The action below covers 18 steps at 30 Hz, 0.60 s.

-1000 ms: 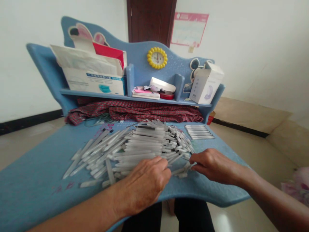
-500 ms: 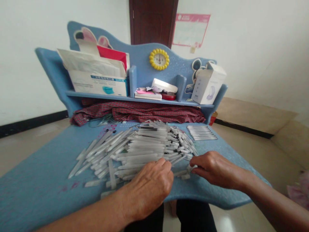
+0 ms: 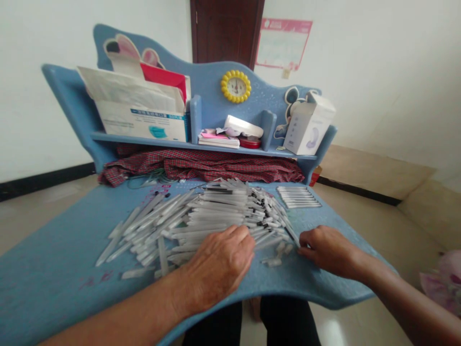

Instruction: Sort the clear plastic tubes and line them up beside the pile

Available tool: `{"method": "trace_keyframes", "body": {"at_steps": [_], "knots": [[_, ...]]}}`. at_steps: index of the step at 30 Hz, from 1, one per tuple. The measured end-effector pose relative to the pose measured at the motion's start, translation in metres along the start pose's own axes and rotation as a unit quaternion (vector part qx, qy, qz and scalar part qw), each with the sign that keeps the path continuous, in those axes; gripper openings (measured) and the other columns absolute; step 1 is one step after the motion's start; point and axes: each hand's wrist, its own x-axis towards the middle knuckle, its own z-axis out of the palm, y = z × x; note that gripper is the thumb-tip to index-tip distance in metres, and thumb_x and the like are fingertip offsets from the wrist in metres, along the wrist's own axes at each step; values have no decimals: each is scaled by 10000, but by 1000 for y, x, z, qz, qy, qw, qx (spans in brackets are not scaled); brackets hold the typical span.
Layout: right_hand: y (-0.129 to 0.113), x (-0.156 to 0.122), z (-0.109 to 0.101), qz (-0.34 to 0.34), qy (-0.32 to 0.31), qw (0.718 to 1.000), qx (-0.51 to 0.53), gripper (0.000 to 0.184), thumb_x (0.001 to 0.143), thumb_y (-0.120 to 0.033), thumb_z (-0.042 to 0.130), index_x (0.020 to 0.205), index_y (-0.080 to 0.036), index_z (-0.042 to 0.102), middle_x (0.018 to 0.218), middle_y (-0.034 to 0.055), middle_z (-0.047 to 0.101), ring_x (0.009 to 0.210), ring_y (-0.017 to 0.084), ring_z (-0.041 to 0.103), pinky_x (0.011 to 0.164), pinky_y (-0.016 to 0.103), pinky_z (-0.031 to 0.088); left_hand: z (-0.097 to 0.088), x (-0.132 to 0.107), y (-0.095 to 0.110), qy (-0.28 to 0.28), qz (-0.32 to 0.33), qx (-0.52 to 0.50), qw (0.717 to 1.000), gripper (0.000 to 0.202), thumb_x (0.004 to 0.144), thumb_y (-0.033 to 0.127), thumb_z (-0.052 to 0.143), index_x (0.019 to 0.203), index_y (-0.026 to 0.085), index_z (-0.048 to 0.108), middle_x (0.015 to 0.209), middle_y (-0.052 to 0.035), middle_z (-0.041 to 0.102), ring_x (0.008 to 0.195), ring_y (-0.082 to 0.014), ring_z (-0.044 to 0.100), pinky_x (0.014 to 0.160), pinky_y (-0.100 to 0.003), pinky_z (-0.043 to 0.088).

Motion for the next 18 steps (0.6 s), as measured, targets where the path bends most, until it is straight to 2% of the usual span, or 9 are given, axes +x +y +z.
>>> {"method": "trace_keyframes", "body": {"at_steps": [6, 13, 15, 18], "knots": [[-1, 1, 5, 26, -5, 998, 56, 214, 800, -218, 481, 720, -181, 676, 705, 70, 685, 627, 165, 598, 550, 247, 317, -6, 5, -6, 65, -75, -155, 983, 99, 845, 158, 474, 774, 151, 543, 731, -11, 531, 671, -137, 513, 601, -249, 388], [2, -2, 8, 36, 8, 993, 116, 183, 725, -144, 482, 653, -157, 650, 651, 64, 665, 582, 136, 569, 521, 227, 318, -13, 11, -7, 69, -185, -282, 939, 115, 818, 218, 496, 737, 168, 561, 628, 42, 505, 608, -107, 494, 603, -224, 372], [5, -5, 10, 59, -21, 981, 183, 159, 724, -149, 478, 643, -157, 615, 587, 42, 638, 496, 116, 546, 467, 211, 314, -14, 12, -7, 68, -205, -309, 926, 131, 817, 248, 496, 734, 171, 562, 610, 50, 495, 591, -104, 488, 589, -219, 374], [12, -10, 12, 93, -104, 930, 340, 147, 761, -201, 456, 650, -168, 546, 474, -7, 573, 339, 86, 471, 357, 183, 287, -13, 12, -9, 62, -230, -342, 909, 149, 817, 283, 493, 737, 176, 557, 613, 53, 499, 578, -103, 498, 570, -216, 385]]}}
